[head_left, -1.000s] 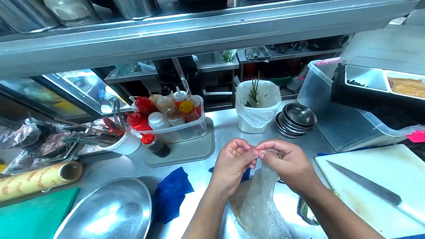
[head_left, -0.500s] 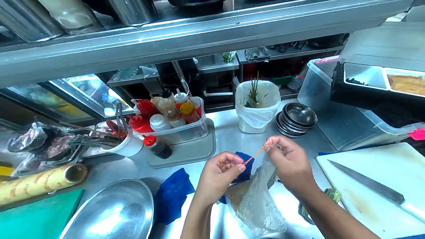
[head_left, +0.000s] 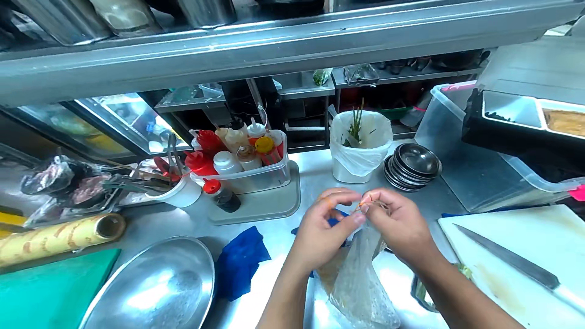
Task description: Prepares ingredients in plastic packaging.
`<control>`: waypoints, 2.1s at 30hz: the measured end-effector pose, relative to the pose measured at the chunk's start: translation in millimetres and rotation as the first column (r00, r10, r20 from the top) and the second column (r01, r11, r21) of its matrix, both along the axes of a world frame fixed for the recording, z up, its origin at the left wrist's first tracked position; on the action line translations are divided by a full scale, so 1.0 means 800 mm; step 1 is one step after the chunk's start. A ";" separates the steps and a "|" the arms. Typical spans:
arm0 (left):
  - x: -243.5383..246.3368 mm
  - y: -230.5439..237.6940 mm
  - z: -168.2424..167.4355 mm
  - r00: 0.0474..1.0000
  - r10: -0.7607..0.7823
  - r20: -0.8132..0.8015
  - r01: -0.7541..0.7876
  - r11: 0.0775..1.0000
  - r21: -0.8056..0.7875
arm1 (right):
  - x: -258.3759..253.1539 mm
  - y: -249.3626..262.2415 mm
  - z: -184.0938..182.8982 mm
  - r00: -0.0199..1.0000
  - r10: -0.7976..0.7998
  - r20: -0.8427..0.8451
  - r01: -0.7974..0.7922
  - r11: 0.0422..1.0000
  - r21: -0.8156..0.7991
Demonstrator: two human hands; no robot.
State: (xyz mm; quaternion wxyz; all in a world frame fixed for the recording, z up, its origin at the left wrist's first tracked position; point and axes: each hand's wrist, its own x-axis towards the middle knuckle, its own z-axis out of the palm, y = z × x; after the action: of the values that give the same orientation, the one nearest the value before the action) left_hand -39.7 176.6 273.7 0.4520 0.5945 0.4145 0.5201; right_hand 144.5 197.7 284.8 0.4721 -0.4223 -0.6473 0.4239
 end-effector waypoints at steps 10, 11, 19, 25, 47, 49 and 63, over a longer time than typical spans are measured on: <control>-0.017 -0.010 -0.006 0.650 -0.268 0.711 0.289 0.953 0.095 | 0.011 0.000 0.005 0.993 -0.101 0.057 0.101 0.995 0.004; -0.021 -0.015 -0.006 0.566 -0.318 0.760 0.314 0.936 0.157 | 0.010 0.000 0.007 0.992 -0.107 0.068 0.107 0.994 0.001; -0.029 -0.013 0.007 0.249 -0.602 0.759 0.611 0.705 0.359 | -0.005 0.003 0.009 0.993 0.072 0.095 -0.061 0.991 -0.121; -0.005 0.023 -0.008 0.149 -0.655 0.741 0.828 0.492 0.269 | 0.003 0.014 0.010 0.968 0.246 -0.039 -0.248 0.939 -0.237; -0.050 -0.004 -0.045 0.639 -0.176 0.749 0.208 0.977 0.053 | 0.016 0.032 0.014 0.923 0.317 -0.219 -0.370 0.889 -0.270; -0.049 -0.009 -0.052 0.720 -0.140 0.679 0.159 0.987 0.035 | 0.013 0.034 0.011 0.890 0.357 -0.284 -0.434 0.855 -0.286; 0.025 0.004 -0.026 0.850 -0.133 0.510 0.068 0.987 0.144 | -0.003 0.039 0.005 0.921 0.153 -0.358 -0.245 0.943 -0.226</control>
State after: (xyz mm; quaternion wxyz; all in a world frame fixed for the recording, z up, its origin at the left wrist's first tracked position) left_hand -19.8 179.5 252.7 0.5367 0.4794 0.2139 0.6606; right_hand 141.7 229.2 288.6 0.4682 -0.3349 -0.5344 0.6188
